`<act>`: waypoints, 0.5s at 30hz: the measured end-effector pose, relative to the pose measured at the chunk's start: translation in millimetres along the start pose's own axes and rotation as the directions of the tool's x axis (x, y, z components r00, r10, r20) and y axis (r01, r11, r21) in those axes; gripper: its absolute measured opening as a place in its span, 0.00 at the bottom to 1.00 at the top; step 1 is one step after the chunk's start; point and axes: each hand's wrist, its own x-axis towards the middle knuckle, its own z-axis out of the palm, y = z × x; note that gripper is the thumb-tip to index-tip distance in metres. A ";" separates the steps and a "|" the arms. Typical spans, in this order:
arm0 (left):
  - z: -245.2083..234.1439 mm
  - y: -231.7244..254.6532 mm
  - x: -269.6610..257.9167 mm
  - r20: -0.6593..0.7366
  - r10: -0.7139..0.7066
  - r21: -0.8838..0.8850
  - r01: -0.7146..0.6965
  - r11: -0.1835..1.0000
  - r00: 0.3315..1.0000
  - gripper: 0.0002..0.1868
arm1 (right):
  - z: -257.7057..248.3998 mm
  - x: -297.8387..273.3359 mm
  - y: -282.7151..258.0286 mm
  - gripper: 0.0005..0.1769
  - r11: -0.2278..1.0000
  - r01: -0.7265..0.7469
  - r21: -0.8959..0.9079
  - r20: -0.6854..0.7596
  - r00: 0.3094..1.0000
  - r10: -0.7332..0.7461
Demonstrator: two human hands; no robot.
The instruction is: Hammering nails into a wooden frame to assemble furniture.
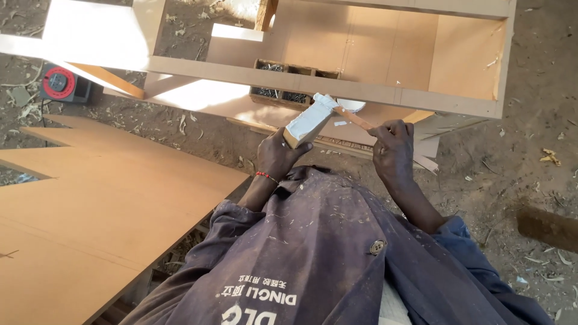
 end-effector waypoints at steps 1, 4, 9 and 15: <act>-3.3 3.8 -2.3 0.011 -0.006 -0.011 0.006 1.000 1.000 0.33 | -0.7 -0.5 2.6 0.13 0.999 -0.047 0.020 0.008 0.999 0.047; -6.4 7.9 -8.2 0.016 -0.017 -0.018 0.017 1.000 1.000 0.32 | -4.6 -6.8 6.8 0.14 0.996 -0.086 0.011 0.033 0.996 0.085; -3.9 3.0 -6.8 0.029 -0.033 -0.038 0.034 0.999 0.999 0.32 | -8.4 -5.7 -12.0 0.13 0.991 -0.127 0.048 0.049 0.991 0.124; -9.0 5.8 -13.9 0.002 -0.002 -0.043 0.002 0.999 1.000 0.32 | 5.0 -25.5 4.1 0.13 0.997 -0.078 -0.025 0.038 0.996 0.079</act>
